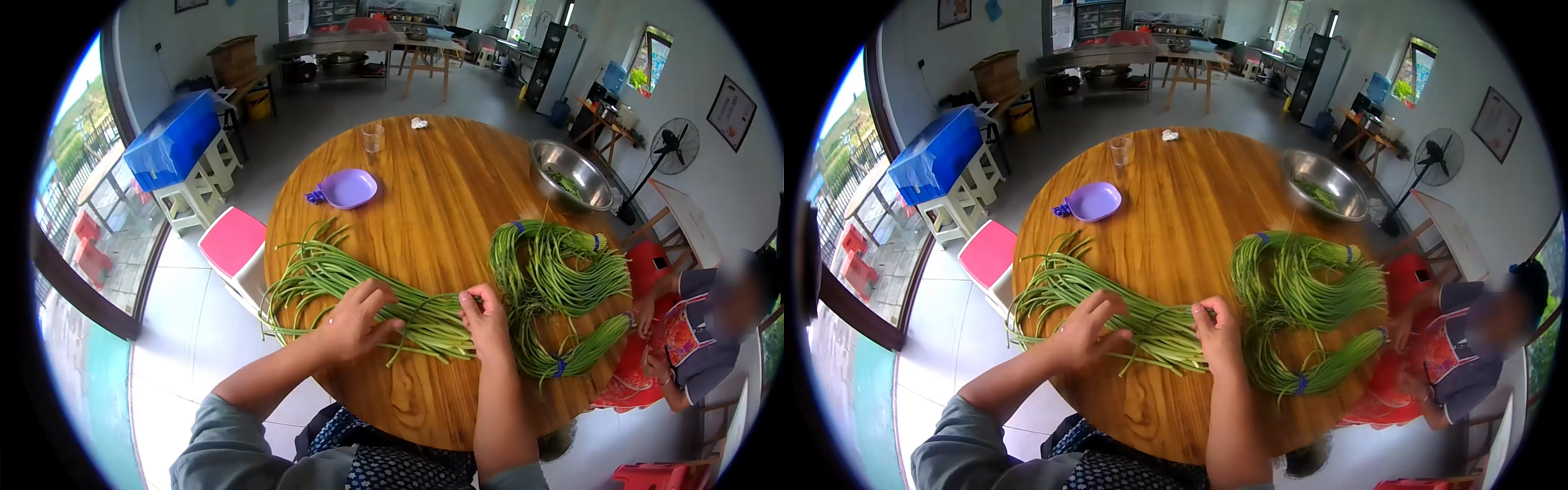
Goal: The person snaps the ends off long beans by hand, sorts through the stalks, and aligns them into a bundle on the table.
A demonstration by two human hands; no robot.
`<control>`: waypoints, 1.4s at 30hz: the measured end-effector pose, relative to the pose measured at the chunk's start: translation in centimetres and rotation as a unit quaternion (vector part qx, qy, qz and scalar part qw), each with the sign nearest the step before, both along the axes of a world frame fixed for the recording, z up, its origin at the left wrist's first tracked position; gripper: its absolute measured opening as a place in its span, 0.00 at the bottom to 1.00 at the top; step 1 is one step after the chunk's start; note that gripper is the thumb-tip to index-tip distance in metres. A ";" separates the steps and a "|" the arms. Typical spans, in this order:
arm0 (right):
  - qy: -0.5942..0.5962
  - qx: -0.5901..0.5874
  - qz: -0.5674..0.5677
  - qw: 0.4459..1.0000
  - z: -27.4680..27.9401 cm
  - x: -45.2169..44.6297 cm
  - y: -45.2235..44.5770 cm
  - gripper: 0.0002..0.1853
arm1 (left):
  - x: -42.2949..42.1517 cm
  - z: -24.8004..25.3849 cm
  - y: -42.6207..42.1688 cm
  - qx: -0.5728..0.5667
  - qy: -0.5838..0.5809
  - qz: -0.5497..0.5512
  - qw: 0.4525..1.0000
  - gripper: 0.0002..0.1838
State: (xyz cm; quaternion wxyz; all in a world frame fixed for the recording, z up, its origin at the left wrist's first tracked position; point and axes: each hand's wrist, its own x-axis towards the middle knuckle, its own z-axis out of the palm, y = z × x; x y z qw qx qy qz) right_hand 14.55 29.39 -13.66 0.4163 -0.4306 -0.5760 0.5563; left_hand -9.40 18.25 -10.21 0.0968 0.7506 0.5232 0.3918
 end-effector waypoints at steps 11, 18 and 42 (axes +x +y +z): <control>0.376 0.074 -0.310 0.870 3.0 6.6 2.6 0.06 | -3.3 -3.7 -2.6 0.033 0.110 -0.176 0.978 0.17; 0.401 0.046 -0.262 0.877 2.2 5.9 2.6 0.07 | -5.0 -3.9 3.5 0.086 0.213 -0.255 0.939 0.19; -0.059 0.206 -0.010 0.977 5.4 1.1 -2.3 0.10 | 6.4 2.0 6.0 -0.044 -0.195 -0.041 0.979 0.08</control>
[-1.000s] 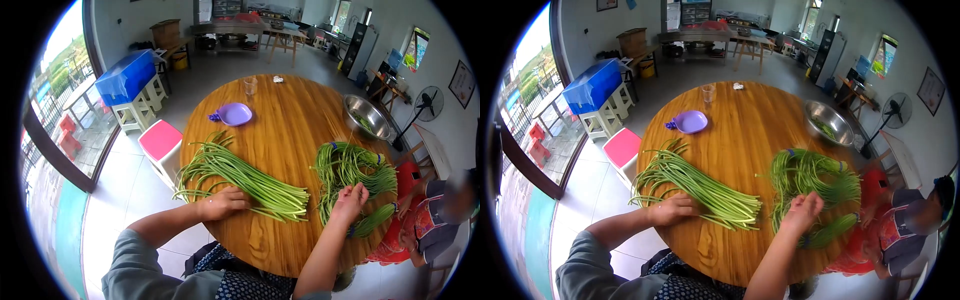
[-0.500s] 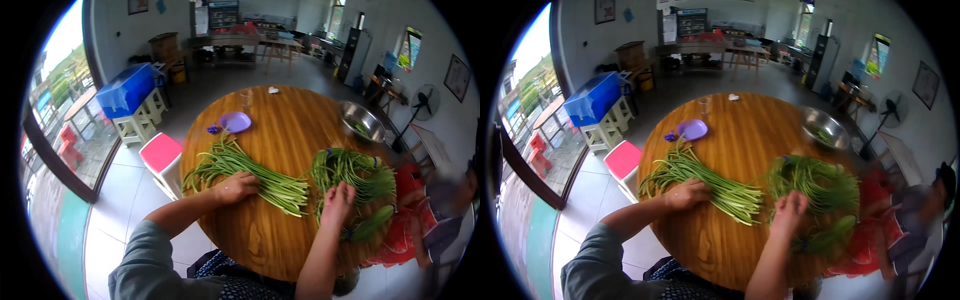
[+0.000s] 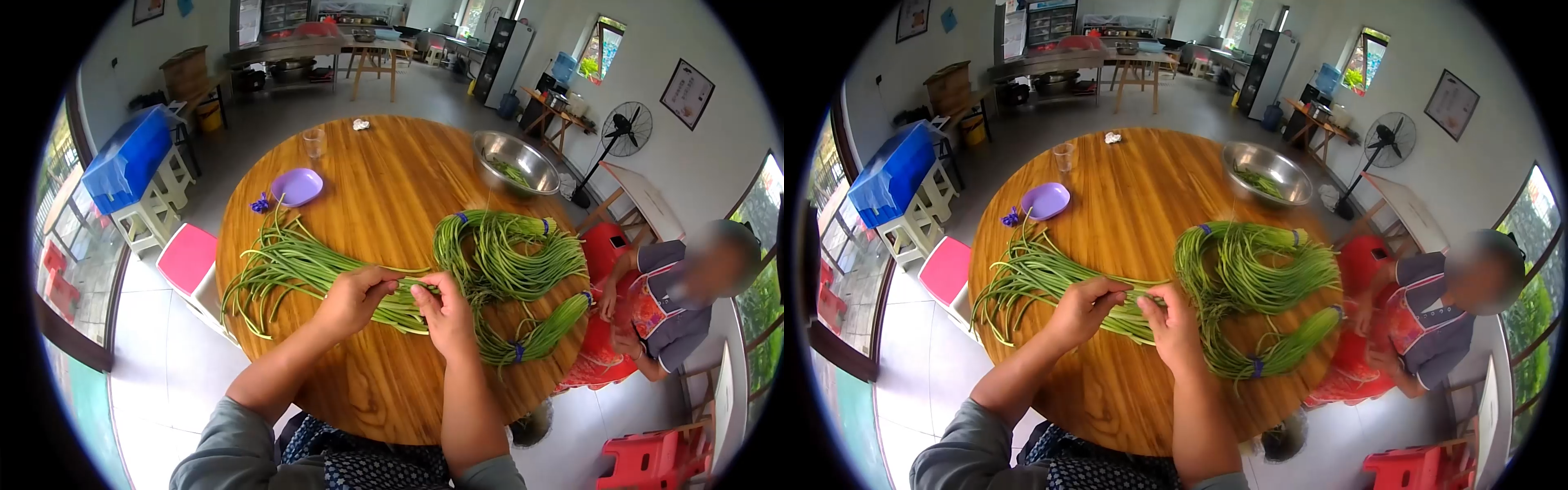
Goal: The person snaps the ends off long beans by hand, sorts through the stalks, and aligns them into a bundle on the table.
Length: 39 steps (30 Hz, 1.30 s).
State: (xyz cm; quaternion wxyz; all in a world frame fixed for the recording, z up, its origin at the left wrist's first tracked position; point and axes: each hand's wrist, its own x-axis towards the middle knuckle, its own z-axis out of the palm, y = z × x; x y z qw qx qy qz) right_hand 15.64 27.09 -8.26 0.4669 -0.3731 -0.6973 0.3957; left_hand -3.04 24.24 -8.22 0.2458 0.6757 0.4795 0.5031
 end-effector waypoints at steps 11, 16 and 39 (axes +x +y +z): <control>-0.108 0.020 0.010 0.994 -0.6 -0.3 0.2 0.10 | -0.8 -2.1 0.0 0.068 0.057 -0.023 0.996 0.05; -0.150 0.179 -0.003 0.972 -0.7 -1.7 -0.2 0.04 | -0.1 -3.0 -0.2 0.086 0.068 0.043 0.993 0.04; -0.043 -0.139 0.164 0.976 -3.0 1.0 1.5 0.03 | -1.5 -1.2 -1.2 0.017 0.050 -0.086 0.995 0.05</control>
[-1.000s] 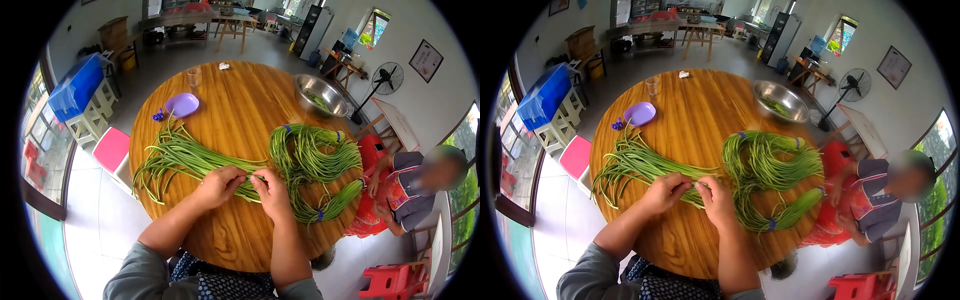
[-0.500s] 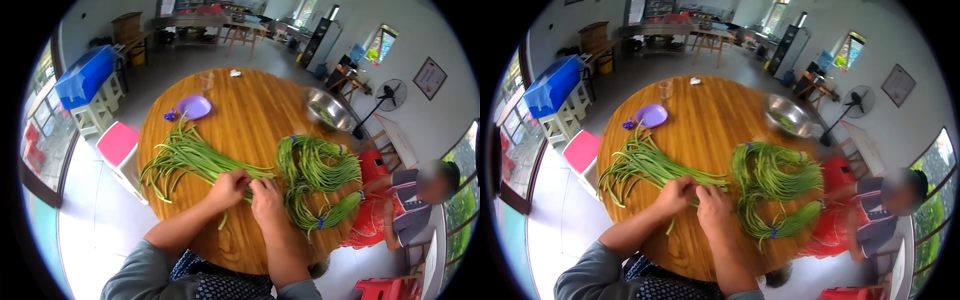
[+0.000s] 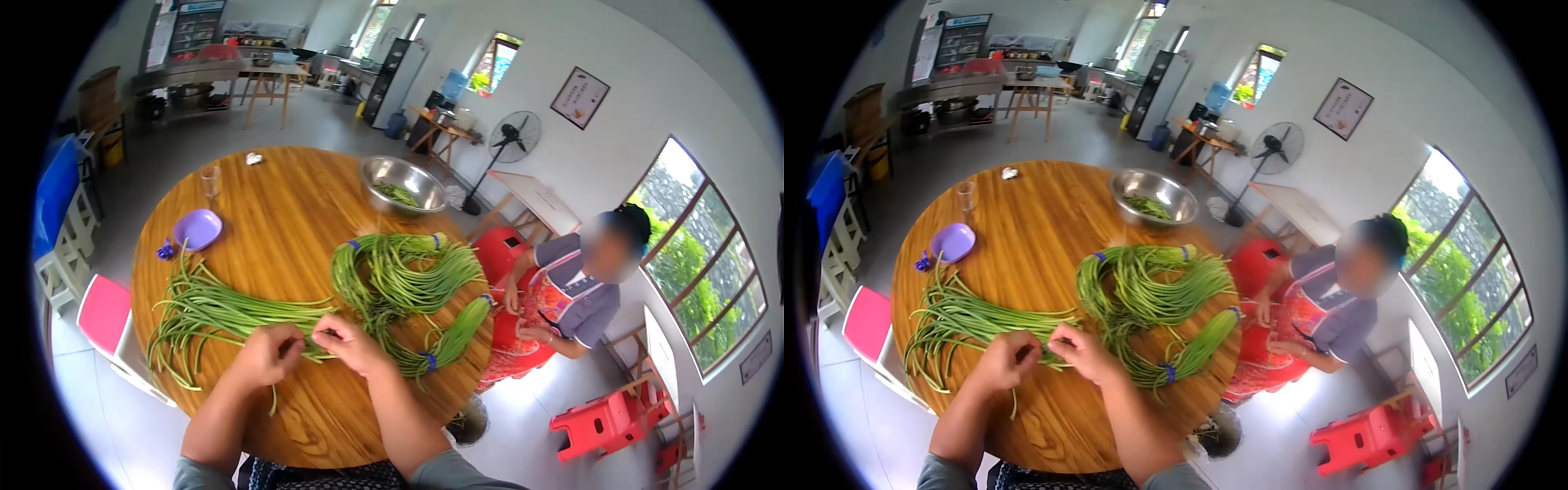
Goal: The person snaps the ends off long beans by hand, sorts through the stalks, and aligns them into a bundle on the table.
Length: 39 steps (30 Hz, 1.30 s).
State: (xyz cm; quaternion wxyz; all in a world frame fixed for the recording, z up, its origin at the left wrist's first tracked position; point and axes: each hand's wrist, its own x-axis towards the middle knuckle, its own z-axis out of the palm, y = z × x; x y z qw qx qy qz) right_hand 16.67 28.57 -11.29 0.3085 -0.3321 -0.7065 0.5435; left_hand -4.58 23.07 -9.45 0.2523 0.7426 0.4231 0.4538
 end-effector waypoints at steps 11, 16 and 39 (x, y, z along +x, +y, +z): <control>-0.053 0.188 -0.190 0.962 2.2 -4.0 -2.9 0.03 | 0.8 -2.3 1.4 -0.237 -0.340 0.048 0.909 0.06; 0.096 0.162 -0.161 0.969 -1.2 -4.7 -0.8 0.09 | 1.0 -2.0 1.7 -0.208 -0.460 0.025 0.863 0.05; -0.097 0.490 -0.157 0.852 2.7 -3.4 -2.2 0.08 | -3.0 -2.7 4.0 -0.143 -0.410 0.124 0.892 0.08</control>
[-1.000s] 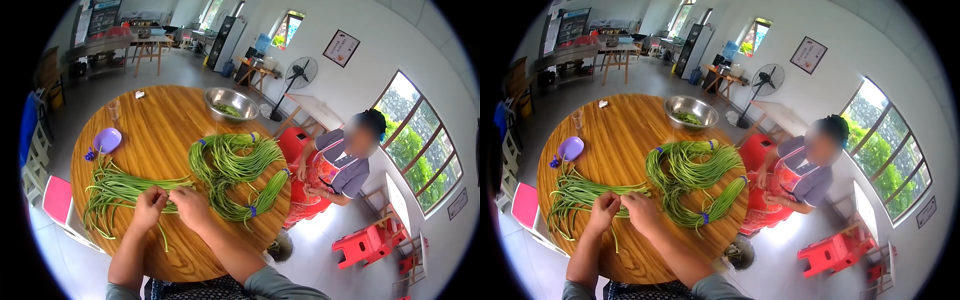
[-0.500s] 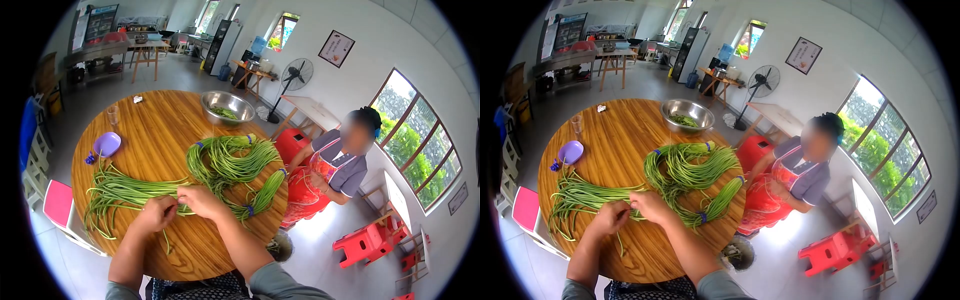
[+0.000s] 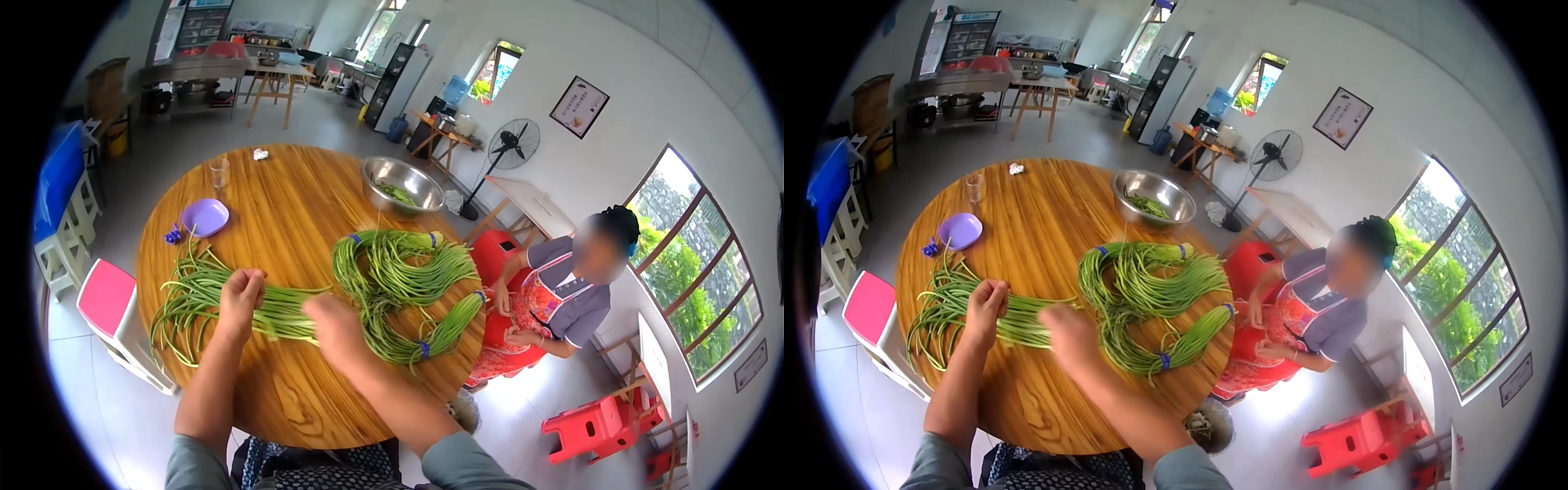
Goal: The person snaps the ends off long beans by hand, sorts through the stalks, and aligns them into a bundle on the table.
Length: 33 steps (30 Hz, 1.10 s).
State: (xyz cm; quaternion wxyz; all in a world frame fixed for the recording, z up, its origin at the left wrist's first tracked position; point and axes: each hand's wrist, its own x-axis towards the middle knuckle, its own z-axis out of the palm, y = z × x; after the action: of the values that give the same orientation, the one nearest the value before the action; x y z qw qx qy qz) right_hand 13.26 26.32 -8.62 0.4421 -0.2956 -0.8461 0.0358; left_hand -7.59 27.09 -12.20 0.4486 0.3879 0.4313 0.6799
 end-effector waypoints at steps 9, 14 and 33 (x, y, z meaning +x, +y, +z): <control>0.544 -0.403 0.011 0.736 4.0 8.8 4.0 0.09 | 4.1 0.3 -2.2 -0.051 -0.051 -0.176 0.982 0.07; 0.507 -0.300 0.039 0.807 10.9 12.1 21.6 0.07 | 4.6 -2.6 -1.4 -0.060 -0.019 -0.184 0.981 0.08; 0.168 -0.299 0.049 0.938 -2.7 0.2 0.9 0.04 | 5.8 -2.1 -2.6 0.021 0.063 -0.222 0.973 0.12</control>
State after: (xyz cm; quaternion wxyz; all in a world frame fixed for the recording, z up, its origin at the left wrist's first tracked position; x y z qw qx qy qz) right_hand 13.46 27.19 -11.37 0.4667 -0.3623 -0.7233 0.3574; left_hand -1.78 24.50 -14.27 0.5520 0.5254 0.3474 0.5464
